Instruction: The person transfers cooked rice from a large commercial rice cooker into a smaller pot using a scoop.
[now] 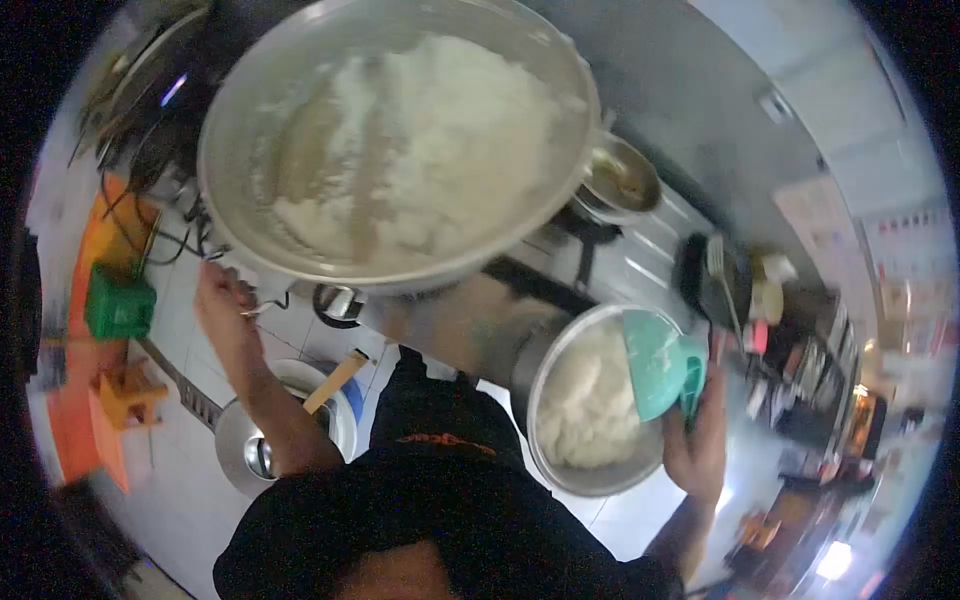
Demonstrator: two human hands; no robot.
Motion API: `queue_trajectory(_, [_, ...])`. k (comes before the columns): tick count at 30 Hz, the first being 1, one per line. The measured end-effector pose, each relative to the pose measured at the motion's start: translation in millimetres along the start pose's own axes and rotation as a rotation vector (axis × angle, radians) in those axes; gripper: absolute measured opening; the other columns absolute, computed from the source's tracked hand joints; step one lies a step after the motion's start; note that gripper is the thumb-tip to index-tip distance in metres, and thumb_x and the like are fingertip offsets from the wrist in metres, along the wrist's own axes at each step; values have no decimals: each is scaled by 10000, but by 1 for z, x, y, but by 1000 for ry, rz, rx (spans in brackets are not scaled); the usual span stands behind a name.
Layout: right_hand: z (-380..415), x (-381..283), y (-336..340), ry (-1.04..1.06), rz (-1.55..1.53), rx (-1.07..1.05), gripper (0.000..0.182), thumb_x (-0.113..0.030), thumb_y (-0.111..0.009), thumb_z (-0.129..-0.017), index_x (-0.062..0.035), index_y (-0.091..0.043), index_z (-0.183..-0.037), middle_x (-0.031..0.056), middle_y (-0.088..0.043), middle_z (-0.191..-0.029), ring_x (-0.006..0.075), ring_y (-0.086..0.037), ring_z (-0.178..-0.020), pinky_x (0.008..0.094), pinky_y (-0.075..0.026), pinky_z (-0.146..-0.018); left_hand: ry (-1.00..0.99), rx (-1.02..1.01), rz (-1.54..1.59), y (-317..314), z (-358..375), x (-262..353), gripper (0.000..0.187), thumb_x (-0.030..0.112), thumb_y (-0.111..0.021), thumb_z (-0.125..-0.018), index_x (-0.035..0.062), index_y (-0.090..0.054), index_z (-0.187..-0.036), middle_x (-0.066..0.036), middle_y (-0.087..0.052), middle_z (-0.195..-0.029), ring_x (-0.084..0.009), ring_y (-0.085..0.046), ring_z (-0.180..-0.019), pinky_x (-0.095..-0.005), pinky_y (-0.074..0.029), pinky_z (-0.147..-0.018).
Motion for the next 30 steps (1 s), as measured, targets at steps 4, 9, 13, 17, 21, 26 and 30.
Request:
queue_trajectory(4, [-109, -91, -43, 40, -31, -194, 499, 5, -429, -832, 41, -367, -1326, 217, -596, -953, 330, -599, -863, 423, -455, -786, 62, 36, 1, -7, 7, 5, 366, 334, -366, -993, 108, -436, -714, 13, -404, -489, -78, -360, -382, -219, -269, -355])
queue_trajectory(9, [-307, -166, -229, 318, 457, -517, 315, -131, -445, -869, 124, -373, -1039, 312, -572, -715, 378, -616, -560, 468, -481, -520, 105, -13, 23, -8, 8, 3, 413, 314, -316, -1022, 72, -440, -711, -8, -428, -529, -89, -395, -417, -224, -311, -411])
queue_trajectory(13, [-441, -138, -371, 393, 456, -291, 387, -163, -497, -823, 153, -404, -1026, 248, -600, -692, 306, -626, -534, 408, -496, -485, 88, -105, -63, -12, 7, 3, 402, 270, -279, -1026, 53, -428, -722, -21, -432, -532, -97, -400, -413, -230, -317, -407])
queue_trajectory(17, [-379, -192, -405, 472, 545, -619, 341, -130, -499, -803, 131, -469, -1021, 208, -581, -650, 288, -620, -550, 400, -496, -493, 151, -150, -41, -15, 10, 3, 403, 251, -266, -1024, 46, -414, -710, -25, -426, -517, -103, -400, -401, -235, -315, -394])
queue_trajectory(21, [-319, -218, -405, 435, 286, -905, 229, -114, -480, -786, 91, -516, -881, 137, -532, -597, 237, -575, -507, 368, -472, -455, 171, -121, 2, -20, 11, 0, 396, 323, -270, -1029, 78, -380, -738, -19, -374, -463, -104, -338, -344, -226, -263, -341])
queue_trajectory(26, [-220, -169, -405, 174, 496, -1515, 146, -75, -457, -753, 62, -502, -780, 116, -522, -559, 209, -543, -452, 340, -411, -396, 181, -110, -2, -18, 11, 1, 398, 334, -268, -1027, 86, -378, -736, -18, -372, -462, -99, -338, -334, -225, -280, -328])
queue_trajectory(30, [-203, -142, -373, 93, 524, -1681, 80, -64, -476, -761, 4, -479, -719, 56, -468, -522, 176, -490, -403, 320, -367, -370, 158, -107, -11, -19, 9, 7, 376, 320, -287, -1027, 88, -371, -743, -16, -368, -473, -103, -338, -335, -228, -286, -323])
Point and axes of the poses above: each hand's wrist, its own z-axis away from the middle knuckle, its own y-axis out of the back of the hand, x = y × z, the point moved 9 cm from there along -z, towards the middle knuckle
